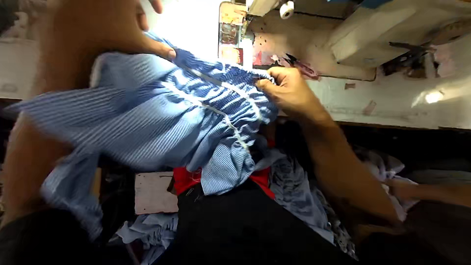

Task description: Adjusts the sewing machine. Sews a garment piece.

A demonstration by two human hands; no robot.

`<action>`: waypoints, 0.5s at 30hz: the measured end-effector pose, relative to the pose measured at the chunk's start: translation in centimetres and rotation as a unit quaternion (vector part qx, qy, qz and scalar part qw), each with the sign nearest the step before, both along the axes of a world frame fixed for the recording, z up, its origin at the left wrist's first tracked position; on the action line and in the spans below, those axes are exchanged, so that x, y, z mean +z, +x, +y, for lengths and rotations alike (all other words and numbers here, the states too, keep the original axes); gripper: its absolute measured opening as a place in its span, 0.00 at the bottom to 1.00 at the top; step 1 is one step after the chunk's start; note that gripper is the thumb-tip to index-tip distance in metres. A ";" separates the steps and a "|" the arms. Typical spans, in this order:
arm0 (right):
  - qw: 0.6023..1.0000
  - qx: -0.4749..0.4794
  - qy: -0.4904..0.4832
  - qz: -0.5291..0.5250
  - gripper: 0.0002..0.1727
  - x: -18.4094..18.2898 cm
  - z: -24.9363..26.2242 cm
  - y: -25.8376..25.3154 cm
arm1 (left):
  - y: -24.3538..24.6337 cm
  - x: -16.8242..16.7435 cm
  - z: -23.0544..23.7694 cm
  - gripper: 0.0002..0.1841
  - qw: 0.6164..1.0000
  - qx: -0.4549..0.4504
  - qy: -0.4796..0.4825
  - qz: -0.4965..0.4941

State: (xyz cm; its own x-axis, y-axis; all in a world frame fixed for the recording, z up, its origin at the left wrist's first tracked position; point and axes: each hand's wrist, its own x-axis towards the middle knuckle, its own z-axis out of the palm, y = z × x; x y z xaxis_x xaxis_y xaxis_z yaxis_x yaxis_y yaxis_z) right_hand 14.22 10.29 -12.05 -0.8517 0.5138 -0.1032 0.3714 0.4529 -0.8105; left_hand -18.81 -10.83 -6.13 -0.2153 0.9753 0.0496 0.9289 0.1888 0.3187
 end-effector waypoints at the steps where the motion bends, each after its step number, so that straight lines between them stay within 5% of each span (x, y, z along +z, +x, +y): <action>1: 0.999 -0.023 -0.034 0.000 0.14 -1.5 0.2 -1.1 | -0.5 -0.4 0.7 0.38 0.999 0.023 -0.038 0.021; 5: 0.990 -0.105 -0.090 0.003 0.20 -3.5 -0.3 -1.5 | 4.9 -4.5 1.7 0.20 0.993 0.116 0.010 0.009; 8: 0.984 -0.143 -0.104 0.008 0.20 -3.6 -0.3 -1.0 | 9.1 -9.3 1.1 0.38 0.982 0.176 0.058 -0.030; 15: 0.989 -0.112 -0.090 -0.033 0.19 -3.1 -0.3 1.0 | 5.2 -12.1 2.0 0.21 0.981 0.116 0.150 -0.037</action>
